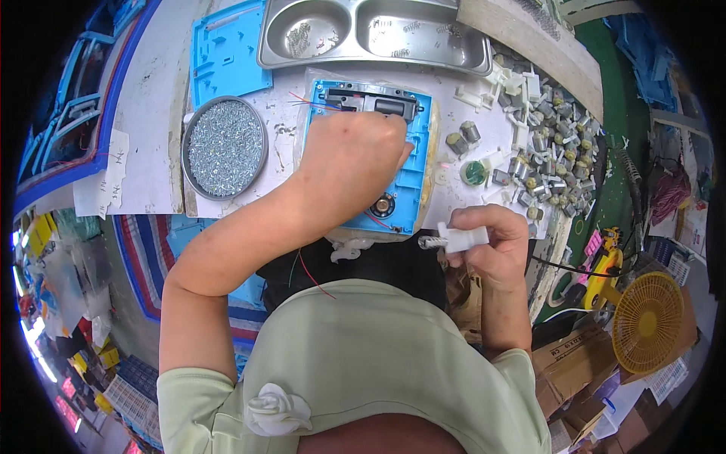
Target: The person is assembling an electronic device, involving soldering, using an electric screwdriver, and placing components into a plastic casing.
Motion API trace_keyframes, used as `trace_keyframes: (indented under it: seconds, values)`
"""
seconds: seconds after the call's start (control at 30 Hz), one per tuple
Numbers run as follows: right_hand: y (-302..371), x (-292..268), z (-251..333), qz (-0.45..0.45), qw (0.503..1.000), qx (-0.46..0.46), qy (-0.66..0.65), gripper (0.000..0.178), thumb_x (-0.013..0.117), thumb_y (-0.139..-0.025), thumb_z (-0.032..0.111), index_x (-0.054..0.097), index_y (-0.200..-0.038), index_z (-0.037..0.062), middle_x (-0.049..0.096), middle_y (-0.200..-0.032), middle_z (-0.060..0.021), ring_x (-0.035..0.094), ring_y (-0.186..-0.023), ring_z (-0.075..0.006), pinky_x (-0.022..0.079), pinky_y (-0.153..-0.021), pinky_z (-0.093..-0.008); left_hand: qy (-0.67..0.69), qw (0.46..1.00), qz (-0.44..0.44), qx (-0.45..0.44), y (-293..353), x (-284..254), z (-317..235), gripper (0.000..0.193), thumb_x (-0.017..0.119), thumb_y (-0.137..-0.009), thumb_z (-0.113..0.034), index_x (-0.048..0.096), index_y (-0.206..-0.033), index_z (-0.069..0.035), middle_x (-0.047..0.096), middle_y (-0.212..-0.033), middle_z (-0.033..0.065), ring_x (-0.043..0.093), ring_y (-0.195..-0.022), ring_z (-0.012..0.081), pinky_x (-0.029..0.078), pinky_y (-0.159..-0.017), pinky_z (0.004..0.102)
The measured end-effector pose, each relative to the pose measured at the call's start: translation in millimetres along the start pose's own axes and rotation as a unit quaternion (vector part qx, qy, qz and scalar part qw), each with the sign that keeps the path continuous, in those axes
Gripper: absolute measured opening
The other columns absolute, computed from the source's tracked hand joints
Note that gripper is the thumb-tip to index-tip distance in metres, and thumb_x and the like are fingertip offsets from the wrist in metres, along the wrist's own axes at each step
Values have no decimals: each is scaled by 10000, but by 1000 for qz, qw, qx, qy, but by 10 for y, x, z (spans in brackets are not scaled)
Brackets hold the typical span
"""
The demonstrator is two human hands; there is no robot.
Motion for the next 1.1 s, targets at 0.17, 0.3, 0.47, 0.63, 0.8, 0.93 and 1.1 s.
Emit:
trace_keyframes:
  seconds: [0.17,0.3,0.47,0.63,0.8,0.93,1.1]
  values:
    - [-90,-28,118,-107,979,-25,175,344,771,-839,-25,660,-1161,-74,722,-1105,-168,723,-977,-259,584,-821,-329,-27,999,-21,4,21,105,26,147,745,-841,-169,651,-789,-69,679,-730,112,676,-665,322,534,-581,413]
    - [-288,140,322,-17,812,-182,554,307,835,-739,29,715,-1021,25,692,-1125,-108,679,-987,-320,538,-782,-343,156,981,-115,19,178,-157,147,65,752,-834,-76,697,-854,-46,689,-798,87,678,-671,238,526,-591,335]
    - [-524,370,290,36,693,-254,674,335,842,-665,69,713,-975,65,625,-945,-68,548,-881,-286,476,-732,-388,336,939,-56,-52,340,-152,391,96,746,-837,-10,722,-924,-43,656,-777,64,639,-653,168,493,-570,286]
    - [-660,489,230,98,682,-256,678,336,848,-663,88,711,-969,62,634,-945,-70,556,-868,-280,472,-735,-387,308,949,-68,-1,377,-161,374,132,761,-820,30,738,-945,-5,689,-874,87,652,-736,139,505,-633,249]
    - [-669,158,61,62,772,-261,576,324,852,-671,94,713,-962,69,649,-934,-68,571,-847,-278,477,-740,-376,358,928,-94,-28,380,-115,392,107,769,-807,8,715,-893,-24,664,-742,67,617,-661,184,476,-578,294]
    - [-713,215,11,64,752,-279,593,291,847,-686,104,723,-947,79,654,-945,-69,575,-862,-281,481,-756,-376,338,936,-96,-31,364,-108,355,105,769,-805,11,712,-888,-20,670,-783,70,604,-655,178,465,-566,289]
    - [-763,337,23,68,732,-183,652,225,828,-714,85,724,-913,64,646,-932,-67,554,-924,-284,487,-804,-390,334,937,-102,-13,405,-104,399,113,755,-805,32,705,-893,-17,663,-806,66,588,-651,162,453,-562,278]
Point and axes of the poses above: each hand's wrist, its own y-axis away from the middle knuckle, its own x-axis out of the palm, z = x × y, the point moved 7 cm from there along -y, towards the middle knuckle
